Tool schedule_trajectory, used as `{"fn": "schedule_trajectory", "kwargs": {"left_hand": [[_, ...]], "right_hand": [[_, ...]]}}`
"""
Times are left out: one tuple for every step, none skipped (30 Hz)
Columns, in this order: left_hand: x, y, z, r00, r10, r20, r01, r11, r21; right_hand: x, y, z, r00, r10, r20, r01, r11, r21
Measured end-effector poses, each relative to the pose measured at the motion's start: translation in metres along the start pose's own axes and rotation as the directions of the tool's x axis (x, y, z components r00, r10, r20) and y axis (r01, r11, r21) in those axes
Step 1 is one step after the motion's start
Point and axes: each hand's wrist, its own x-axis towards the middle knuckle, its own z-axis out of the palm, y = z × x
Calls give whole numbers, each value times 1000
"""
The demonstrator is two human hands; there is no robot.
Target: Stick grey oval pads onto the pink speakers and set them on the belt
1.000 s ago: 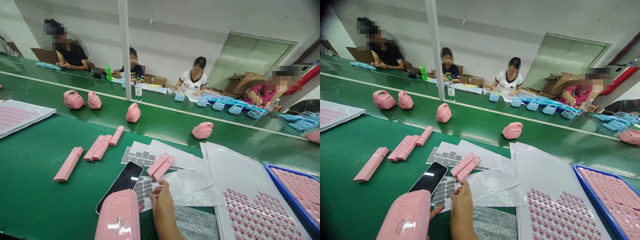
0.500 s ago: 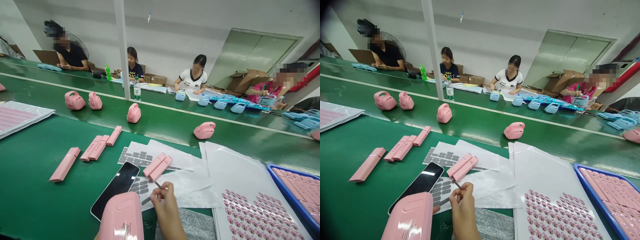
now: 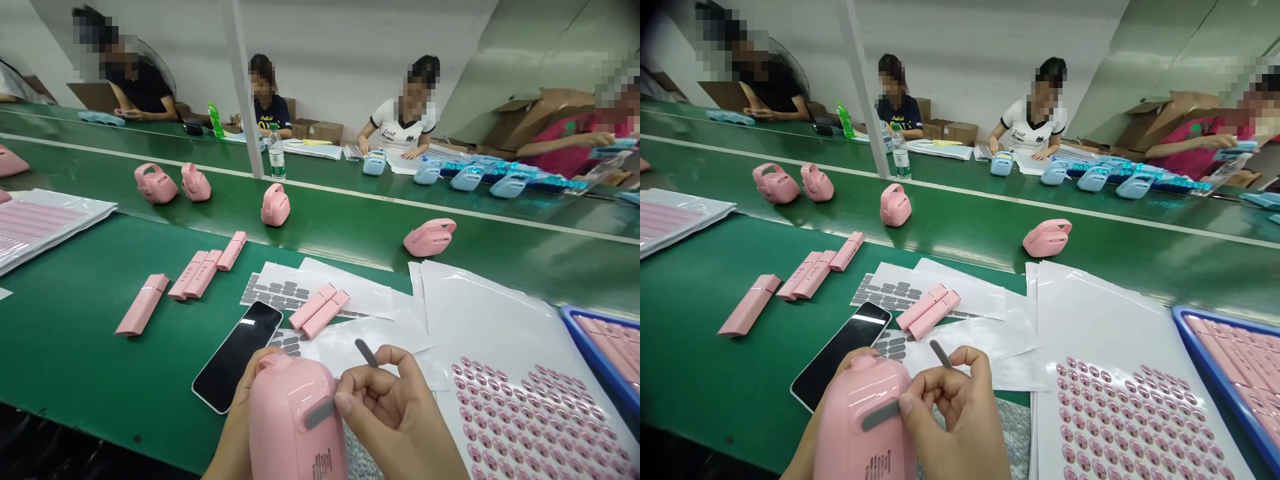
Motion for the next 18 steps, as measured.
{"fn": "schedule_trajectory", "kwargs": {"left_hand": [[2,1,-1,1000,-2,20,1,1000,12],[3,1,-2,1000,5,28,-5,1000,20],[3,2,-3,1000,15,22,-15,1000,23],[3,2,-2,1000,15,27,-16,999,31],[3,3,-1,999,20,32,-22,999,39],[2,3,0,999,26,37,-28,998,49],[2,4,2,999,32,40,-34,998,58],[2,4,3,998,37,42,-39,997,62],[2,5,5,998,42,44,-44,997,62],[2,5,6,998,46,45,-48,997,57],[2,5,7,998,46,46,-48,998,50],[3,5,8,998,40,46,-42,998,46],[3,5,8,998,38,43,-40,998,46],[4,4,8,998,43,39,-45,998,48],[4,4,8,998,48,36,-49,998,48],[4,4,7,998,48,35,-49,998,43],[4,3,7,998,46,38,-48,998,36],[4,3,6,998,41,42,-42,999,32]], "right_hand": [[0,0,-1,1000,1,-15,-1,1000,-5],[0,-1,-2,1000,0,-26,0,1000,-9],[-1,-1,-3,1000,-2,-31,2,1000,-10],[-1,-2,-3,999,-4,-34,3,1000,-11],[-2,-3,-3,999,-6,-37,5,1000,-11],[-2,-3,-4,999,-6,-39,5,1000,-11],[-2,-3,-4,999,-5,-41,4,1000,-12],[-3,-3,-4,999,-5,-42,5,1000,-14],[-3,-3,-4,999,-9,-43,8,1000,-16],[-2,-3,-3,999,-12,-43,12,1000,-17],[-2,-2,-3,999,-18,-43,17,1000,-18],[-2,-2,-4,999,-23,-42,22,1000,-20],[-2,-2,-4,999,-30,-42,29,999,-24],[-1,-1,-4,999,-35,-40,34,999,-29],[-1,-1,-4,998,-39,-39,38,999,-35],[-1,-1,-4,998,-44,-38,42,998,-42],[-1,-1,-4,998,-48,-39,46,998,-48],[-1,0,-4,998,-53,-40,50,997,-54]]}}
